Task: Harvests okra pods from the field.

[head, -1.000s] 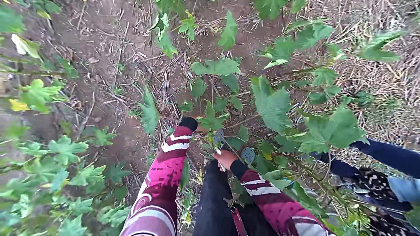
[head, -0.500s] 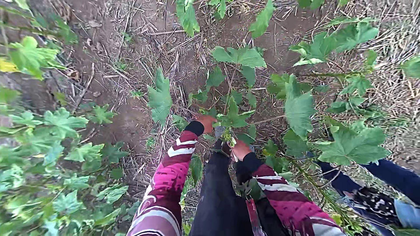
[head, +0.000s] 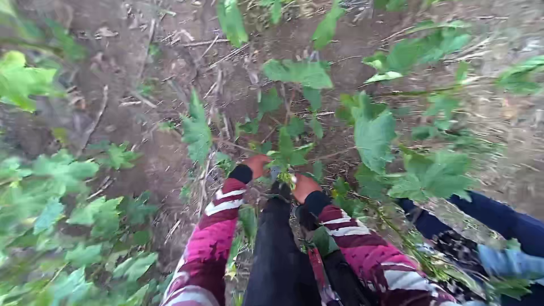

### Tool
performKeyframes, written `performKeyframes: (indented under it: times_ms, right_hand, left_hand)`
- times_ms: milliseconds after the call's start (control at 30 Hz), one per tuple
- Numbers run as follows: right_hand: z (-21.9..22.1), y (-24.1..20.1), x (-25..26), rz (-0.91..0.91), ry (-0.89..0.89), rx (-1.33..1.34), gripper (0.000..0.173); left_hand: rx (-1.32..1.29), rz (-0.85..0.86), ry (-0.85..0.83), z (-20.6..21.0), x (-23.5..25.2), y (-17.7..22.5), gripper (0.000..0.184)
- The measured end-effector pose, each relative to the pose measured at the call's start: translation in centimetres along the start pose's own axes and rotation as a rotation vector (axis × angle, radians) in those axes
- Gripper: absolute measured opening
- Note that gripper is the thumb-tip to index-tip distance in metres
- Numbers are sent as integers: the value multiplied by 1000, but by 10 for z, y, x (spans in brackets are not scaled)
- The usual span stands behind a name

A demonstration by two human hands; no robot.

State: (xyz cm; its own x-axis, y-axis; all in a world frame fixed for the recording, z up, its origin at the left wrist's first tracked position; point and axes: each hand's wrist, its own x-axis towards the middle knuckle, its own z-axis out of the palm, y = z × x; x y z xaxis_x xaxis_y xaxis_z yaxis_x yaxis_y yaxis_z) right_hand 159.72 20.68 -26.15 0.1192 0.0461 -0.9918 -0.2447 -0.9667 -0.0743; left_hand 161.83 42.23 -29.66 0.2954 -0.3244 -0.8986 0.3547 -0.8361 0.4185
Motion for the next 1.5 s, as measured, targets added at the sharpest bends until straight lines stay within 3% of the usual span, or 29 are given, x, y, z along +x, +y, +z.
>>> performKeyframes:
  times_ms: [100, 200, 333, 500, 667, 800, 967, 1067, 1133, 1200, 1333, 1500]
  right_hand:
    - [-11, 23, -12, 22, -57, -12, 60]
    - [-28, 61, -27, 79, -157, 62, 69]
    - [-55, 125, -54, 72, -148, 473, 70]
    - [-105, 189, -92, -104, 71, 987, 56]
    - [-148, 236, -92, -146, 315, 1304, 44]
    - [-198, 288, -55, -4, 553, 1635, 44]
    - [-258, 359, -18, 185, 617, 1961, 44]
    - [-277, 391, -2, 207, 563, 1971, 43]
    - [-284, 409, 9, 210, 516, 1915, 42]
    - [-287, 425, 18, 203, 479, 1808, 42]
    - [-299, 450, 28, 171, 343, 1497, 45]
    - [-332, 458, 46, 144, 165, 1079, 58]
  left_hand:
    - [-132, -12, 54, 12, 11, -19, 52]
    - [-455, -119, 139, 3, -10, -12, 55]
    - [-773, -9, 420, -17, -46, 2, 50]
    - [-1071, 254, 646, -74, -68, 94, 18]
    - [-1180, 432, 678, -111, -57, 219, 12]
    - [-1131, 288, 604, -107, 8, 326, 12]
    - [-957, -82, 335, -39, 180, 423, 22]
    - [-920, -292, 270, 5, 275, 454, 23]
    - [-951, -383, 290, 29, 314, 481, 24]
    - [-1155, -322, 251, 40, 329, 507, 34]
    - [-1462, -13, 59, 43, 370, 532, 31]
    - [-1347, -131, 17, 30, 367, 546, 25]
